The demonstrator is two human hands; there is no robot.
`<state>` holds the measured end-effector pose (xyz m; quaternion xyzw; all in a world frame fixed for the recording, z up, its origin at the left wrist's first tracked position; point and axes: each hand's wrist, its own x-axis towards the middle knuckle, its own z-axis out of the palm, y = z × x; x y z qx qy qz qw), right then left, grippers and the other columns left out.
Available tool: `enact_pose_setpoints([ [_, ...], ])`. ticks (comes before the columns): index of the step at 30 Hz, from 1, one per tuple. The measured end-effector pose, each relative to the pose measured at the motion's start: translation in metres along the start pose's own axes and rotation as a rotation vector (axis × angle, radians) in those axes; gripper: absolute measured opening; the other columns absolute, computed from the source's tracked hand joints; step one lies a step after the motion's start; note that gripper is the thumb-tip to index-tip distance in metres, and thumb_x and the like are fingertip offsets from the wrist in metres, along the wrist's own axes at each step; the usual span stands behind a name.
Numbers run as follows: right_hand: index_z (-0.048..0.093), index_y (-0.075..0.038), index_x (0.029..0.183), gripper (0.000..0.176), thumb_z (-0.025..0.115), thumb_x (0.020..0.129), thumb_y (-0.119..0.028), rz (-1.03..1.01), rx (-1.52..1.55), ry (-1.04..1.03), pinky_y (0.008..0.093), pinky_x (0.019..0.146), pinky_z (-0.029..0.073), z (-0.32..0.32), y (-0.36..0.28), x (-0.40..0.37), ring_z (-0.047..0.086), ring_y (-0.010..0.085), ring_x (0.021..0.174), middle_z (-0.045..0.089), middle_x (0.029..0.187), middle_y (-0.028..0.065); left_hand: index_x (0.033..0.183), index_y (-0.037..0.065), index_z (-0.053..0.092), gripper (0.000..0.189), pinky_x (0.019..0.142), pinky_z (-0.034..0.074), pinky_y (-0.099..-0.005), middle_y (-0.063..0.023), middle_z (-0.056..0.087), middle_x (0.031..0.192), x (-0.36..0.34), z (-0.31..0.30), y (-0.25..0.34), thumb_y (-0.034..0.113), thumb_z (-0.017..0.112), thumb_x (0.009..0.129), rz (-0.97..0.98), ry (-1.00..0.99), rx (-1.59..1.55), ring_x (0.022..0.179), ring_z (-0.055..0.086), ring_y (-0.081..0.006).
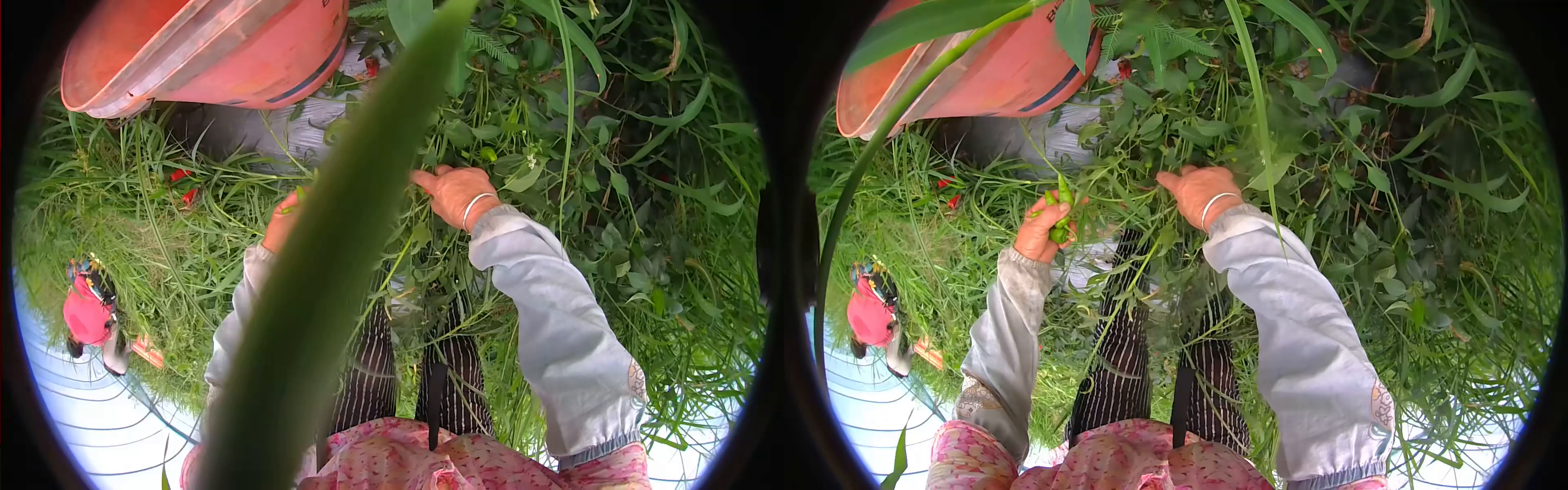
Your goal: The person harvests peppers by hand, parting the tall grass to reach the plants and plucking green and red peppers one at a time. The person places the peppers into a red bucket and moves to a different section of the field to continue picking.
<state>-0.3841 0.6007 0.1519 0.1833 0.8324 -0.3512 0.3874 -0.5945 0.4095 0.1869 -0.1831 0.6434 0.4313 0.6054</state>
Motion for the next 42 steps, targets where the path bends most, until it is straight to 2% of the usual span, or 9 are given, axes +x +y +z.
enact_pose_setpoints([
  [7,0.034,-0.020,0.138,0.060,0.055,0.081,-0.017,0.031,0.169,0.017,0.0399,0.079,0.049,-0.026,-0.019,-0.011,0.061,0.0294,0.096,0.059,0.111,0.0136,0.106,0.006,0.060,0.028,0.051,0.048,-0.0263,-0.0075,0.066,0.094,-0.040,0.006,0.016,0.007,0.066,0.079,0.090,-0.015,0.099,0.066,0.058,-0.0109],
  [13,0.049,-0.019,0.122,0.045,0.059,0.078,-0.023,-0.067,0.876,0.326,0.0412,0.071,0.049,-0.086,-0.053,-0.051,0.062,0.0347,0.075,0.063,0.079,0.0159,0.103,-0.001,0.057,0.031,0.073,0.043,-0.0233,-0.0029,0.059,0.093,-0.119,0.090,0.112,-0.002,0.068,0.074,0.577,-0.064,0.391,0.082,0.052,-0.0080],
  [14,0.049,-0.016,0.125,0.046,0.059,0.081,-0.010,-0.137,1.090,0.288,0.0266,0.068,0.047,-0.104,-0.063,-0.062,0.054,0.0097,0.072,0.057,0.077,-0.0005,0.102,-0.001,0.057,0.031,0.075,0.043,-0.0258,-0.0060,0.058,0.096,-0.130,0.096,0.123,-0.002,0.068,0.073,0.762,-0.012,0.429,0.084,0.053,-0.0113],
  [19,0.050,-0.008,0.121,0.041,0.062,0.082,-0.004,-0.567,1.719,0.658,0.0177,0.062,0.041,-0.202,-0.123,-0.082,0.044,0.0008,0.074,0.045,0.081,-0.0069,0.116,-0.001,0.052,0.031,0.081,0.043,-0.0245,-0.0073,0.057,0.105,-0.157,0.127,0.210,-0.003,0.057,0.086,1.385,0.307,0.603,0.091,0.052,-0.0114],
  [22,0.035,-0.004,0.132,0.062,0.066,0.080,-0.013,-0.567,1.712,0.826,0.0317,0.080,0.048,-0.253,-0.162,-0.061,0.054,0.0184,0.095,0.053,0.107,0.0110,0.123,0.000,0.050,0.037,0.084,0.044,-0.0256,-0.0064,0.056,0.112,-0.122,0.105,0.274,0.006,0.061,0.088,1.255,0.280,0.550,0.097,0.053,-0.0114],
  [24,0.007,0.002,0.142,0.093,0.067,0.076,-0.021,-0.602,1.726,0.821,0.0364,0.104,0.032,-0.269,-0.185,-0.032,0.039,0.0344,0.127,0.036,0.135,0.0291,0.130,0.001,0.045,0.045,0.086,0.045,-0.0264,-0.0091,0.053,0.119,-0.102,0.088,0.296,0.010,0.060,0.089,1.254,0.236,0.716,0.101,0.054,-0.0136],
  [28,0.009,0.003,0.143,0.083,0.055,0.075,-0.007,-0.350,1.668,0.713,0.0354,0.104,0.032,-0.278,-0.172,-0.032,0.035,0.0363,0.129,0.034,0.136,0.0299,0.132,0.002,0.042,0.046,0.088,0.045,-0.0294,-0.0107,0.051,0.124,-0.088,0.062,0.294,0.010,0.057,0.090,1.166,0.262,0.683,0.104,0.054,-0.0171],
  [40,0.029,-0.001,0.138,0.063,0.036,0.076,0.013,-0.773,2.111,0.602,0.0362,0.101,0.038,-0.237,-0.176,0.014,0.034,0.0325,0.132,0.033,0.140,0.0257,0.103,-0.001,0.058,0.017,0.080,0.045,-0.0264,-0.0085,0.060,0.101,-0.123,0.112,0.193,-0.002,0.049,0.089,1.306,0.401,0.528,0.090,0.056,-0.0155],
  [42,0.039,0.001,0.131,0.057,0.037,0.076,0.013,-0.791,2.010,0.629,0.0349,0.097,0.044,-0.219,-0.159,0.009,0.047,0.0291,0.121,0.046,0.130,0.0222,0.100,-0.001,0.059,0.018,0.077,0.046,-0.0279,-0.0098,0.061,0.095,-0.125,0.094,0.178,-0.005,0.049,0.086,1.296,0.239,0.947,0.085,0.058,-0.0175],
])
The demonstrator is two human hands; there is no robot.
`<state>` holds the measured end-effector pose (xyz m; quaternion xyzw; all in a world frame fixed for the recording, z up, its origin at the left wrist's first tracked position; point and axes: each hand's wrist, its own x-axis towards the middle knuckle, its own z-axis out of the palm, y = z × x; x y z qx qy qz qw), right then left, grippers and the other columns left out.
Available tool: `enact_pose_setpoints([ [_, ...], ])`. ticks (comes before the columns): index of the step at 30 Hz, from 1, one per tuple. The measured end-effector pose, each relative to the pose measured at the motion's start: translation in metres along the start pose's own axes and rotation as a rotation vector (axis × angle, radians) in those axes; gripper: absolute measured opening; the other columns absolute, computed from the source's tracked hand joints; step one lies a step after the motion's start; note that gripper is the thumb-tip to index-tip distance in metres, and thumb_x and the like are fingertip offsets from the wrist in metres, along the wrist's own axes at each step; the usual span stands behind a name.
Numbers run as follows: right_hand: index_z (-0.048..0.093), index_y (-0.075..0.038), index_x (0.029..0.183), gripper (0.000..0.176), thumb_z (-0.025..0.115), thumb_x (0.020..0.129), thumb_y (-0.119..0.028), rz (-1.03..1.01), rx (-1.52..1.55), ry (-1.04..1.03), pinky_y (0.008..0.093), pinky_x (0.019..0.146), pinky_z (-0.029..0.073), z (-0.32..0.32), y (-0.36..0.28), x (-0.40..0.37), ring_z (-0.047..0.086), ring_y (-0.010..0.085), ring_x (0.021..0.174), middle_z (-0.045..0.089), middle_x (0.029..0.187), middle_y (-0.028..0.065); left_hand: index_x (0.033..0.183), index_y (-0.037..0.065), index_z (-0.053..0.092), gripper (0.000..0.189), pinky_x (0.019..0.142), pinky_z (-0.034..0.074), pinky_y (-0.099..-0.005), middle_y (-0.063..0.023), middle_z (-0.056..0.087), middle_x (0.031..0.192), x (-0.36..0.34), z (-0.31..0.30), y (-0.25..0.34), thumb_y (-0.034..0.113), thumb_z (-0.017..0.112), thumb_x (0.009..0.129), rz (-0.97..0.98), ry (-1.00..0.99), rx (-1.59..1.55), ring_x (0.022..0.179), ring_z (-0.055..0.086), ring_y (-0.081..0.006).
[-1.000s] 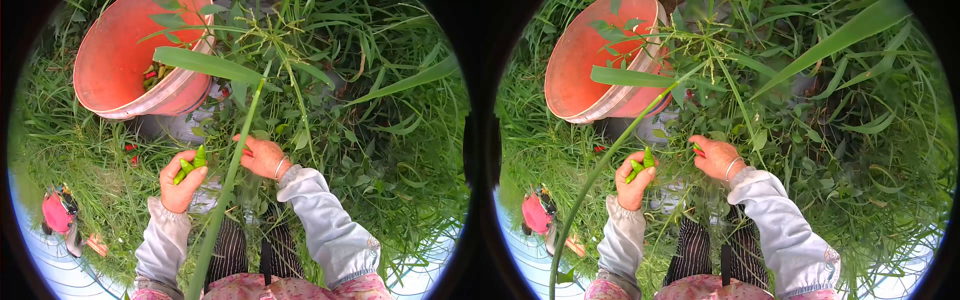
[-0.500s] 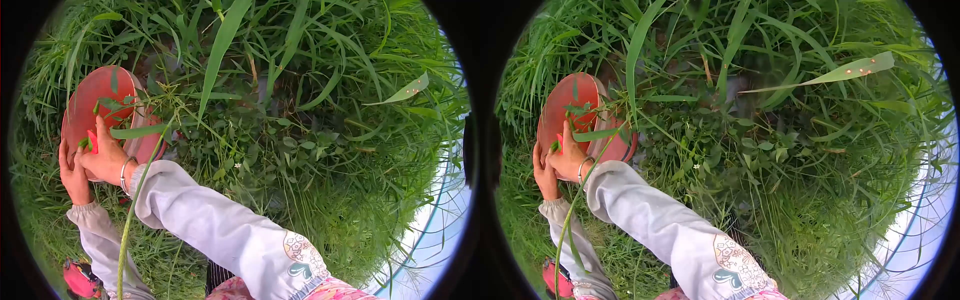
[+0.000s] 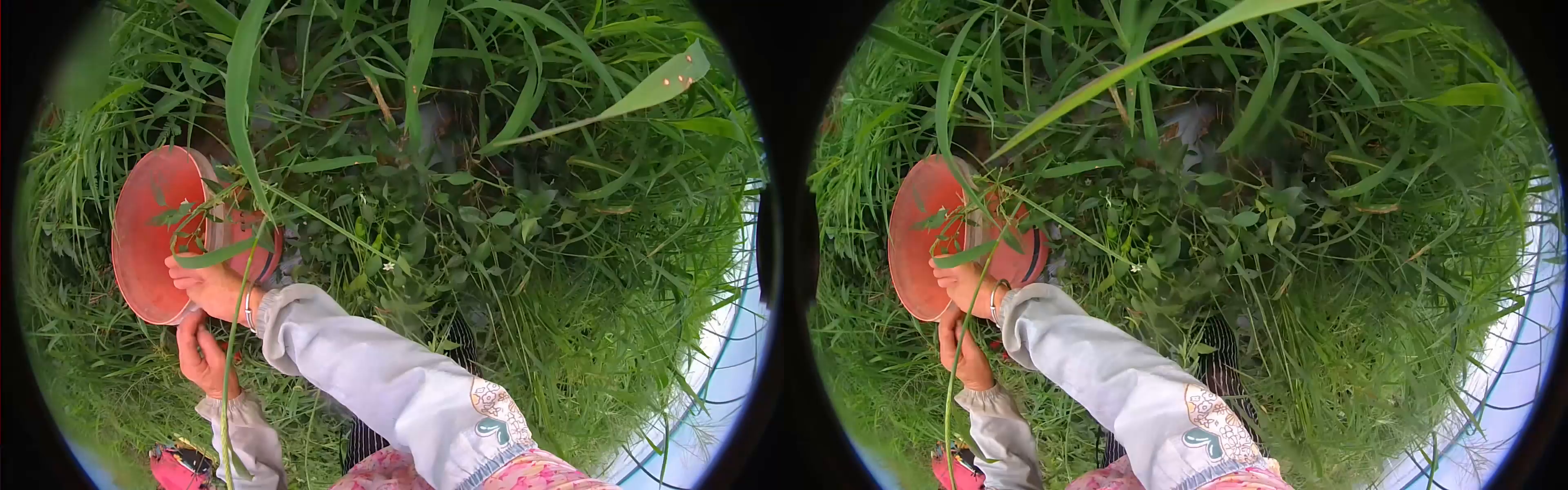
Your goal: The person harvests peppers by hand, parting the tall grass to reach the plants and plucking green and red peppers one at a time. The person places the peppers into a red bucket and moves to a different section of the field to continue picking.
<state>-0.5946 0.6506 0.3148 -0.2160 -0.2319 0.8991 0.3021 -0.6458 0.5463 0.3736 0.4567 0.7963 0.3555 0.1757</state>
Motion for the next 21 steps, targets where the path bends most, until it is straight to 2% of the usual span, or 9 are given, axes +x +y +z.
enact_pose_setpoints([
  [1,0.044,0.002,0.128,0.054,0.038,0.076,0.013,-0.007,-0.043,-0.016,0.0342,0.094,0.046,-0.013,-0.002,-0.014,0.053,0.0274,0.115,0.052,0.124,0.0204,0.098,-0.001,0.059,0.018,0.075,0.046,-0.0287,-0.0104,0.062,0.092,-0.007,0.001,-0.004,-0.006,0.049,0.084,0.067,-0.163,0.105,0.083,0.059,-0.0185],
  [2,0.058,0.003,0.106,0.036,0.040,0.076,0.011,0.087,-0.133,0.049,0.0314,0.084,0.051,-0.026,-0.020,-0.036,0.063,0.0219,0.094,0.064,0.101,0.0140,0.096,-0.001,0.059,0.020,0.073,0.047,-0.0307,-0.0116,0.061,0.090,-0.011,0.012,0.008,-0.008,0.050,0.079,0.170,-0.266,0.124,0.081,0.060,-0.0217],
  [5,0.060,0.001,0.083,0.018,0.043,0.078,0.006,0.115,-0.348,0.140,0.0274,0.065,0.051,-0.084,-0.067,-0.089,0.062,0.0129,0.073,0.063,0.081,0.0061,0.092,0.000,0.059,0.029,0.072,0.048,-0.0363,-0.0143,0.061,0.086,-0.014,0.065,0.042,-0.012,0.052,0.067,0.349,-0.476,0.107,0.079,0.061,-0.0319],
  [8,0.060,0.001,0.081,0.016,0.045,0.078,0.004,-0.135,-0.645,0.541,0.0269,0.065,0.050,-0.153,-0.103,-0.113,0.061,0.0142,0.070,0.063,0.077,0.0068,0.092,0.001,0.059,0.030,0.075,0.049,-0.0390,-0.0138,0.061,0.087,-0.008,0.121,0.075,-0.010,0.056,0.064,0.448,-0.536,0.030,0.083,0.060,-0.0339],
  [9,0.061,-0.002,0.080,0.009,0.052,0.078,-0.003,-0.166,-0.956,0.689,0.0327,0.068,0.051,-0.168,-0.128,-0.120,0.065,0.0265,0.075,0.065,0.081,0.0111,0.092,0.002,0.058,0.031,0.076,0.049,-0.0395,-0.0137,0.061,0.090,-0.003,0.138,0.087,-0.009,0.057,0.063,0.499,-0.560,0.010,0.086,0.060,-0.0340],
  [11,0.061,-0.005,0.096,0.018,0.056,0.079,-0.009,-0.303,-1.420,0.698,0.0364,0.085,0.046,-0.220,-0.145,-0.128,0.058,0.0287,0.101,0.062,0.105,0.0131,0.096,0.002,0.058,0.035,0.078,0.050,-0.0394,-0.0132,0.060,0.094,0.014,0.167,0.119,-0.012,0.055,0.064,0.632,-0.605,0.046,0.091,0.060,-0.0336],
  [14,0.035,-0.012,0.136,0.066,0.064,0.078,-0.026,0.423,-1.630,0.572,0.0489,0.100,0.032,-0.247,-0.148,-0.145,0.039,0.0337,0.124,0.040,0.136,0.0146,0.106,0.004,0.057,0.042,0.088,0.046,-0.0419,-0.0157,0.056,0.112,0.056,0.213,0.130,-0.007,0.058,0.066,0.765,-0.545,0.214,0.106,0.053,-0.0364],
  [17,0.025,-0.014,0.142,0.075,0.064,0.080,-0.030,0.824,-1.484,0.325,0.0483,0.103,0.029,-0.256,-0.112,-0.168,0.031,0.0324,0.131,0.030,0.143,0.0164,0.118,0.006,0.052,0.049,0.099,0.038,-0.0439,-0.0172,0.046,0.129,0.110,0.255,0.105,-0.003,0.059,0.070,0.817,-0.495,0.527,0.120,0.042,-0.0378],
  [21,0.031,-0.007,0.139,0.071,0.065,0.079,-0.023,0.649,-1.624,0.305,0.0484,0.106,0.026,-0.261,-0.035,-0.202,0.027,0.0310,0.133,0.017,0.148,0.0164,0.120,0.009,0.051,0.046,0.100,0.037,-0.0438,-0.0163,0.046,0.130,0.144,0.272,0.046,0.001,0.059,0.075,0.606,-0.675,0.925,0.122,0.041,-0.0373],
])
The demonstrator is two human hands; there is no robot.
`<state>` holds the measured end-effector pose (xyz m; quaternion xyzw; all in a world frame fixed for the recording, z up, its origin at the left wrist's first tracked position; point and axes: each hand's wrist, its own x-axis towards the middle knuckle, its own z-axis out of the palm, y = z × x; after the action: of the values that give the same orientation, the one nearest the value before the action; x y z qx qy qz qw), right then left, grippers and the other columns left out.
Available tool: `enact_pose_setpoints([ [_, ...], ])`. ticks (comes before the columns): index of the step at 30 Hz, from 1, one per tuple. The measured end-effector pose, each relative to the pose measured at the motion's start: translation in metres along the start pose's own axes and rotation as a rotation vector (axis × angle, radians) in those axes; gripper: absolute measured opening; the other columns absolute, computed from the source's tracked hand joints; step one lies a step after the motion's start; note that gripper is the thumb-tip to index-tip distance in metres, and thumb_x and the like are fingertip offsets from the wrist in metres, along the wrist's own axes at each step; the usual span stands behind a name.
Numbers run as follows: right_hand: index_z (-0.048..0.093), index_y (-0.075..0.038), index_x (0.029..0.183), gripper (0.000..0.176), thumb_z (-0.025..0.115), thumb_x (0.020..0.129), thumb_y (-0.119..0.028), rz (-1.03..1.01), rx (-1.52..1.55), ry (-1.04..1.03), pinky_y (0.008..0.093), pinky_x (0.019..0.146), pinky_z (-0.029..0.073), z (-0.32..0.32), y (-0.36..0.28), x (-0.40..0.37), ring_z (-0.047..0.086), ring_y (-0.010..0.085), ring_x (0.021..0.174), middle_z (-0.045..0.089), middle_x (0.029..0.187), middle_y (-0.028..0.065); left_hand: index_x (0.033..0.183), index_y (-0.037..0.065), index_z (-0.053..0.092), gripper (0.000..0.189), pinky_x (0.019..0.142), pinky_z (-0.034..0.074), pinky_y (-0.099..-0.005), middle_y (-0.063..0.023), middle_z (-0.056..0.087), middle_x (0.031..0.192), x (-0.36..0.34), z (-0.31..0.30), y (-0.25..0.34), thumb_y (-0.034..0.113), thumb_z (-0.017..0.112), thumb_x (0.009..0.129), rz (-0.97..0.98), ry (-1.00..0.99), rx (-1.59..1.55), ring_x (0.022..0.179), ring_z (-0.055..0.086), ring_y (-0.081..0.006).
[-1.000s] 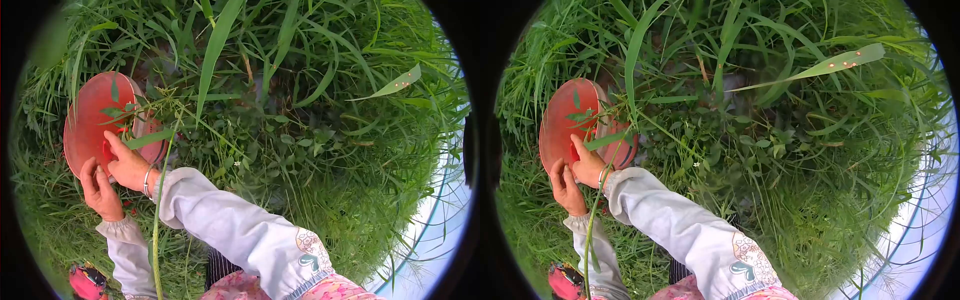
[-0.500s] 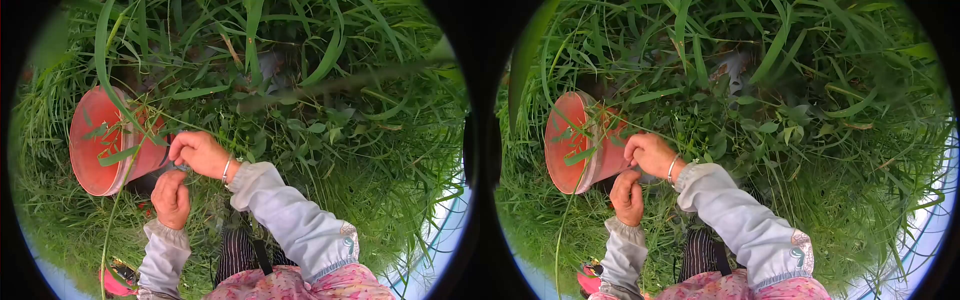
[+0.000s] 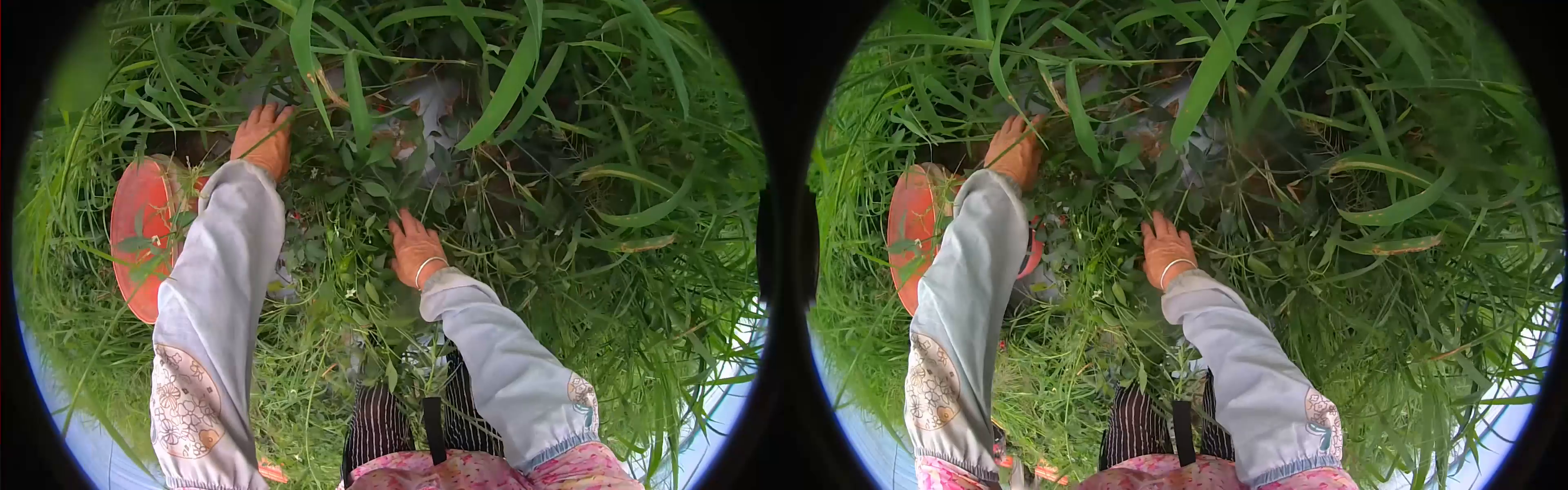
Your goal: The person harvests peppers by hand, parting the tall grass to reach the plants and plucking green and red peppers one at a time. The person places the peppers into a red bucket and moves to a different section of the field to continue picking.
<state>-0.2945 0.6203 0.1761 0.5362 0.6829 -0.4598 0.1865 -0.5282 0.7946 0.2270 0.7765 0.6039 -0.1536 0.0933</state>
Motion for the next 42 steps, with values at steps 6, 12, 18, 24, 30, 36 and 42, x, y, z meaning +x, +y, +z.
enact_pose_setpoints([
  [6,0.030,-0.007,0.141,0.054,0.040,0.088,-0.007,0.016,-0.006,-0.066,0.0522,0.111,0.012,0.021,-0.018,-0.003,0.020,0.0243,0.138,0.011,0.151,0.0146,0.107,0.006,0.059,0.034,0.092,0.044,-0.0395,-0.0127,0.057,0.113,-0.019,0.014,0.007,0.002,0.059,0.073,0.071,0.278,-0.182,0.107,0.054,-0.0309],
  [12,0.029,-0.008,0.142,0.051,0.035,0.091,-0.010,-0.018,-0.050,-0.063,0.0559,0.110,0.008,0.031,-0.018,-0.004,0.024,0.0232,0.137,0.009,0.151,0.0134,0.107,0.004,0.059,0.027,0.081,0.050,-0.0392,-0.0162,0.061,0.105,0.020,0.015,0.103,0.009,0.059,0.081,0.052,0.003,-0.347,0.095,0.060,-0.0339],
  [18,0.029,-0.008,0.142,0.064,0.049,0.081,-0.006,-0.046,-0.010,-0.111,0.0543,0.110,0.011,0.018,-0.011,-0.006,0.026,0.0253,0.136,0.008,0.151,0.0156,0.127,-0.002,0.045,0.051,0.083,0.048,-0.0405,-0.0237,0.061,0.104,0.060,0.093,0.125,0.025,0.057,0.085,-0.185,-0.313,-0.366,0.094,0.062,-0.0328],
  [24,0.057,-0.003,0.115,0.031,0.059,0.086,-0.012,0.012,1.400,-0.065,0.0287,0.097,0.039,-0.046,0.050,0.001,0.052,0.0166,0.113,0.059,0.115,0.0095,0.114,0.005,0.060,0.033,0.079,0.048,-0.0357,-0.0177,0.064,0.100,0.012,0.055,0.125,0.023,0.058,0.087,-0.148,-0.128,-0.846,0.090,0.063,-0.0296],
  [30,0.048,-0.005,0.124,0.042,0.059,0.083,-0.004,0.069,1.649,0.293,0.0296,0.094,0.040,-0.099,0.081,0.019,0.051,0.0180,0.109,0.054,0.121,0.0111,0.108,0.006,0.064,0.027,0.071,0.048,-0.0377,-0.0157,0.063,0.084,-0.035,0.066,0.106,0.010,0.060,0.082,0.026,0.007,-0.907,0.079,0.062,-0.0311],
  [36,0.047,-0.007,0.128,0.051,0.058,0.079,0.001,-0.138,1.540,0.146,0.0292,0.090,0.042,-0.089,0.055,0.044,0.048,0.0148,0.112,0.051,0.123,0.0023,0.105,0.005,0.065,0.030,0.071,0.047,-0.0410,-0.0166,0.061,0.083,-0.053,0.051,0.113,0.003,0.061,0.075,0.137,0.144,-0.876,0.078,0.060,-0.0337],
  [42,0.058,-0.009,0.110,0.035,0.065,0.076,-0.015,-0.107,0.970,0.187,0.0324,0.089,0.042,-0.079,0.061,0.058,0.054,0.0186,0.103,0.051,0.121,0.0045,0.100,0.005,0.066,0.024,0.069,0.047,-0.0424,-0.0157,0.062,0.083,-0.062,0.050,0.105,0.005,0.060,0.076,0.134,0.162,-0.883,0.078,0.059,-0.0345],
])
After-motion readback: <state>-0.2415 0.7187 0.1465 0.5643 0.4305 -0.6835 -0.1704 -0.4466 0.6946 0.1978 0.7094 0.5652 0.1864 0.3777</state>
